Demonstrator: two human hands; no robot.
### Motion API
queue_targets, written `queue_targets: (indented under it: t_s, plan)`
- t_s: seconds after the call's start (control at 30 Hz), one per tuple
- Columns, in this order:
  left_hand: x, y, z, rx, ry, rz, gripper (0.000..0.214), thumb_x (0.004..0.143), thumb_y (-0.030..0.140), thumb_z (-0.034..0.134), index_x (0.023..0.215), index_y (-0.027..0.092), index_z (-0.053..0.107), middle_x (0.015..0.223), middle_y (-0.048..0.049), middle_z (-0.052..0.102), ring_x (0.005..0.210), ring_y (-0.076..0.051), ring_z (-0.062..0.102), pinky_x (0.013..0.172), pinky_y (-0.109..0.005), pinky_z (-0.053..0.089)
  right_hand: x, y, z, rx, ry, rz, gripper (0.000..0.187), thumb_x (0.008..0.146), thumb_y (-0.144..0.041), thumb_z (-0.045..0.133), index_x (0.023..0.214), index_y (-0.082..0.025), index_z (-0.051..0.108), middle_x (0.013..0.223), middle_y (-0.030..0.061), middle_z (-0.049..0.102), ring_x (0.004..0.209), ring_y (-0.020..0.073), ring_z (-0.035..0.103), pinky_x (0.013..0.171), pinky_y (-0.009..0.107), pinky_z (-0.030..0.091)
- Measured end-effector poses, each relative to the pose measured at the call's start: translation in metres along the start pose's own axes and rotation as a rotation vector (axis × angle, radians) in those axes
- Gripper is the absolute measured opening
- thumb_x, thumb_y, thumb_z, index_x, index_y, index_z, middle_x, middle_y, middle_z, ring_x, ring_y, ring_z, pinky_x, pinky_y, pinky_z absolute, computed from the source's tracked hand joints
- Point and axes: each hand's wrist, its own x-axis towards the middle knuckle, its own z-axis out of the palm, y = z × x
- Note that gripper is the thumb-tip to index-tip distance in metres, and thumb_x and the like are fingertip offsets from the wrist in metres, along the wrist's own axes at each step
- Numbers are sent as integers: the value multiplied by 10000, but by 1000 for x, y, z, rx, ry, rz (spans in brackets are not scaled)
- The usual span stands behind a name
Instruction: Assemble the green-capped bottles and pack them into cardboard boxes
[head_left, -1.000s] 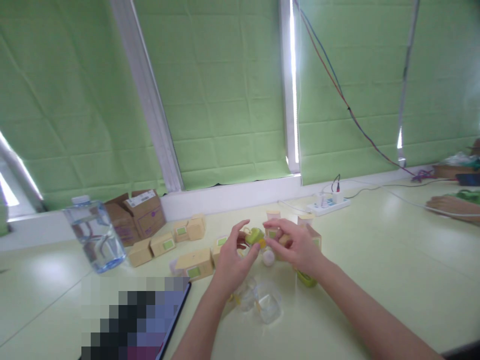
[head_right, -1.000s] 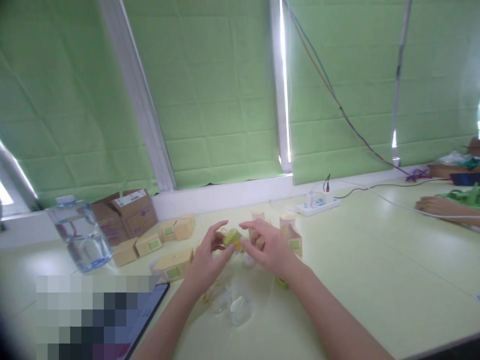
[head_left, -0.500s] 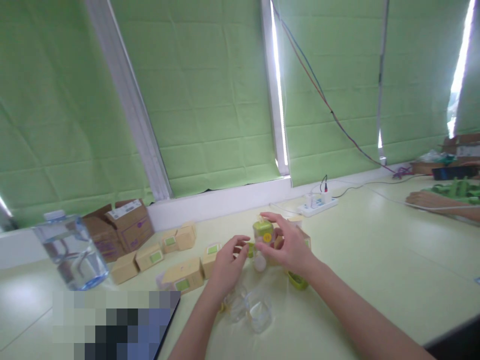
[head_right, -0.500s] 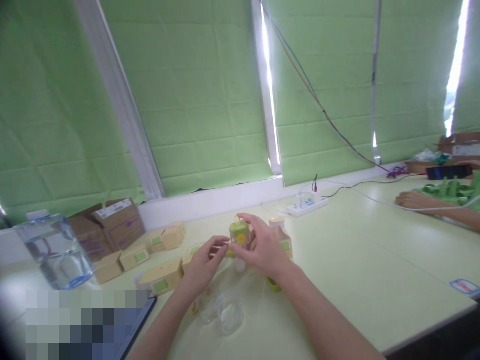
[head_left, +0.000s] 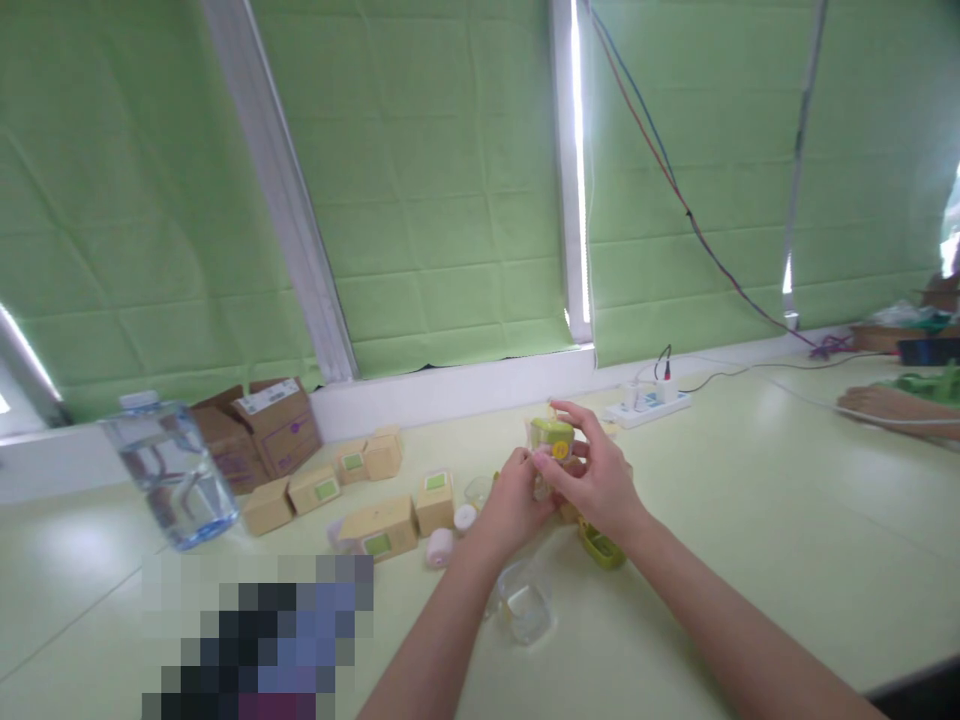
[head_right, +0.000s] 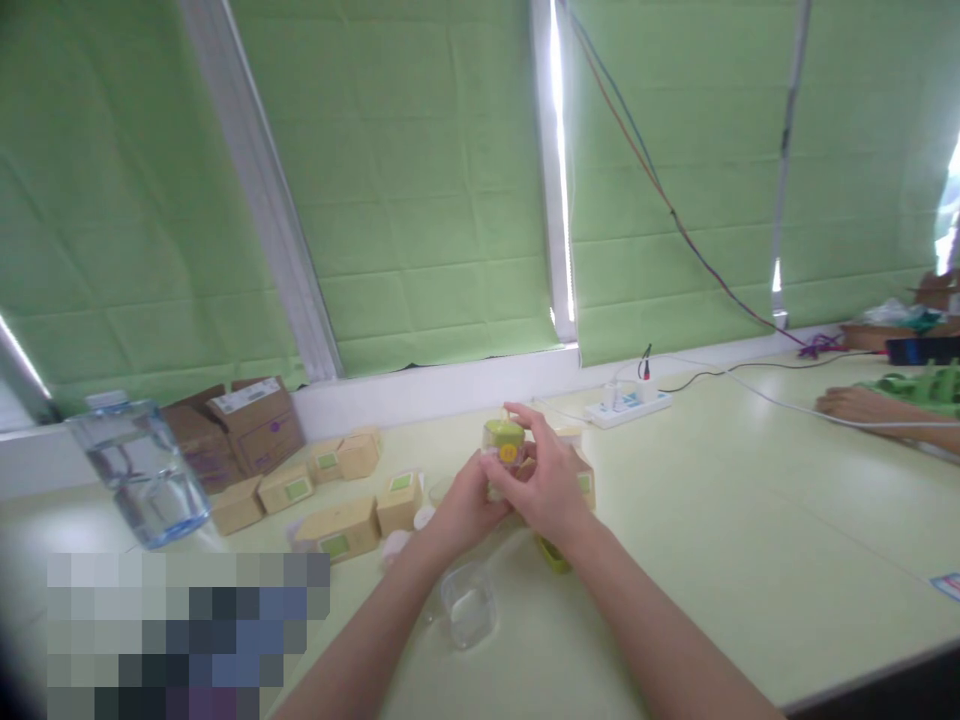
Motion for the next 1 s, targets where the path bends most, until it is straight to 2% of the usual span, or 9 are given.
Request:
queue_targets:
  t_s: [0.1,0.2,0.33,0.43,0.57,0.67,0.77,1.0]
  plan:
    - [-1,11,-7,8,38,-59,335,712,193,707,1044,221,669,994,-43,699,938,-244,642,859,-368,524,-3,-3,1,6,3,-8,582,809,-355,693,1341,-294,466,1243,80,571,768,171,698,586,266,606]
    - [-2,19,-20,26,68,-72,265,720,201,702,981,210,655,958,-35,697,887,-225,641,819,-352,521,-4,-3,3,65,5,-11,585,818,-362,689,1352,-293,459,1273,85,562,822,188,703,627,282,626]
    - [-11,23,-41,46,114,-68,91,842,302,613,856,217,585,821,10,647,763,-158,611,716,-277,509,-5,-2,5,117,11,-5,613,822,-386,697,1372,-295,443,1299,85,557,843,191,699,667,304,638]
    - [-23,19,-53,71,176,-49,109,858,312,610,840,216,564,935,-17,628,842,-161,615,716,-270,518,-5,-2,7,129,18,-8,624,827,-394,699,1384,-296,436,1319,91,547,831,189,694,670,315,635]
    - [-39,12,-55,111,219,-15,144,816,296,687,917,217,622,1082,-54,580,986,-192,621,837,-328,532,-9,-3,10,195,-34,-86,640,821,-371,717,1388,-298,430,1339,96,526,916,208,682,755,334,621]
    - [-48,10,-53,167,204,1,235,801,268,713,1021,228,640,1114,-60,552,1000,-201,620,911,-379,517,-13,-6,14,198,-149,-138,634,824,-359,718,1387,-306,432,1328,89,529,1049,239,645,843,358,601]
    - [-53,10,-54,188,181,-14,250,787,230,728,1022,227,642,1120,-60,538,1038,-214,602,937,-401,513,-15,-8,18,148,-225,-153,615,833,-356,709,1384,-306,441,1327,86,525,1142,253,596,926,394,567]
    - [-56,6,-58,42,66,-78,221,829,262,683,1044,235,641,980,-35,556,876,-166,621,731,-296,575,-14,-4,18,166,-243,-54,600,838,-366,701,1373,-285,442,1322,101,519,1119,251,615,943,412,554]
